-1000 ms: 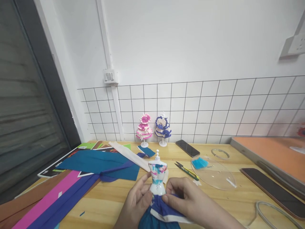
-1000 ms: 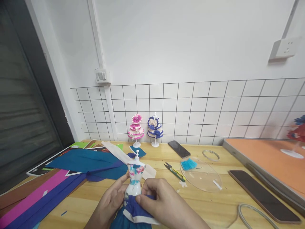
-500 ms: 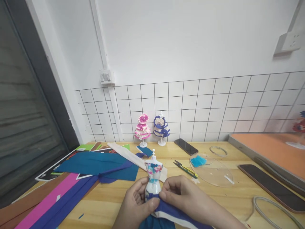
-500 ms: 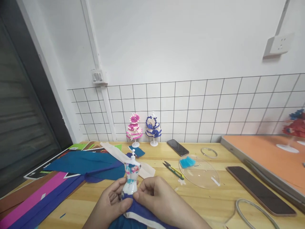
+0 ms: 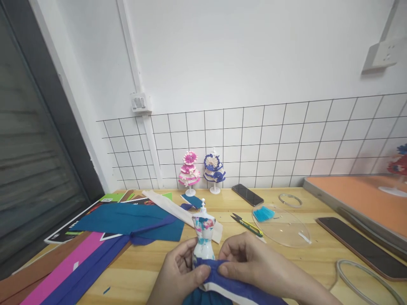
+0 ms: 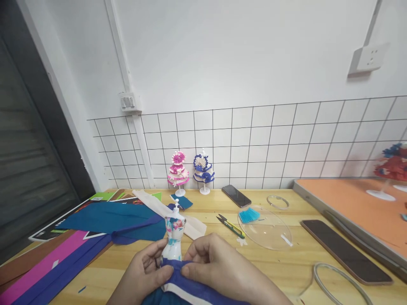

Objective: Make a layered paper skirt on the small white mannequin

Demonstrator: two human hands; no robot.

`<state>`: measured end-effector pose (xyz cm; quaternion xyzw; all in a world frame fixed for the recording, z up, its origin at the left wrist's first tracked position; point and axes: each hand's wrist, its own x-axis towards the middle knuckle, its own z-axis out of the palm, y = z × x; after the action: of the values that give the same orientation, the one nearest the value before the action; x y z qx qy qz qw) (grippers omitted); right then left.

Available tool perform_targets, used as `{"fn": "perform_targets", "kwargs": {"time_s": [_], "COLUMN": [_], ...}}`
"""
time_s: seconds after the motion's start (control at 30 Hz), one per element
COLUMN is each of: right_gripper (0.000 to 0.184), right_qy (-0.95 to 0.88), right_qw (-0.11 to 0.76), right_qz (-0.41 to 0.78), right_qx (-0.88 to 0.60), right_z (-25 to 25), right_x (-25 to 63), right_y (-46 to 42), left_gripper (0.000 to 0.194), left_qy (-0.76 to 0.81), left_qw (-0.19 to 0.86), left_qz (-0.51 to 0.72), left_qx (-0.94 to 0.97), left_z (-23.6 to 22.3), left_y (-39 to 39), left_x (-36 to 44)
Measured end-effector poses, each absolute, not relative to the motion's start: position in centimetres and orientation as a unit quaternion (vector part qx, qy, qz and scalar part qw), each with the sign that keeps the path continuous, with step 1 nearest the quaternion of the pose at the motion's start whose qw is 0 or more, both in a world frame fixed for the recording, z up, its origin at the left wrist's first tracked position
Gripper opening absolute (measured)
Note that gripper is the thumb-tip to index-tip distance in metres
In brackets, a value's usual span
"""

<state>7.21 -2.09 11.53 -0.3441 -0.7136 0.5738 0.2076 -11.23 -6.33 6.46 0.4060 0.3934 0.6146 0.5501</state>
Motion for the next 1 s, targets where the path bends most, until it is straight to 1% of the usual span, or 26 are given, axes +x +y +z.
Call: {"fn": "perform_targets", "kwargs": {"time_s": [0.07,0.2,0.27,0.4,0.6,0.87,1.0], "right_gripper": [0.017,0.014,0.014,0.014,0.006,0.007,0.008], "right_qy": [-0.718,-0.726,-0.729,-0.729,-0.708,-0.719,-0.709], "right_qw": [0.213,0.211,0.210,0.215,0.242,0.249,0.249], "right_qz": [0.570,0.570,0.569,0.567,0.577,0.557,0.571], "right_qx": [-0.338,-0.323,-0.318,-0.319,-0.326,-0.331,-0.330], "right_z": [11.8,12.1,12.2,12.2,11.9,12.1,12.2], "right_x": [7.2,7.1,7.0,6.8,6.4,6.2,6.0], "right_y": [-2.3,-2.7,-2.8,-2.8,-2.7,-2.8,-2.8], "left_gripper": [0.054,0.077,0.085,0.093,0.095,0.091,0.089], "left_qy": [0.387,0.375,0.376,0.376,0.376,0.396,0.393], "left_qw": [0.557,0.565,0.561,0.562,0.557,0.543,0.547], "left_qz": [0.615,0.598,0.592,0.588,0.590,0.592,0.592], "left_qx": [0.403,0.426,0.440,0.444,0.448,0.446,0.442], "left_z": [6.4,6.1,5.9,5.6,5.9,6.4,6.3], "left_y": [-6.3,-6.2,-6.2,-6.2,-6.2,-6.4,-6.5], "left_x": [-11.3,-11.5,-11.6,-11.6,-11.5,-11.2,-11.0]}}
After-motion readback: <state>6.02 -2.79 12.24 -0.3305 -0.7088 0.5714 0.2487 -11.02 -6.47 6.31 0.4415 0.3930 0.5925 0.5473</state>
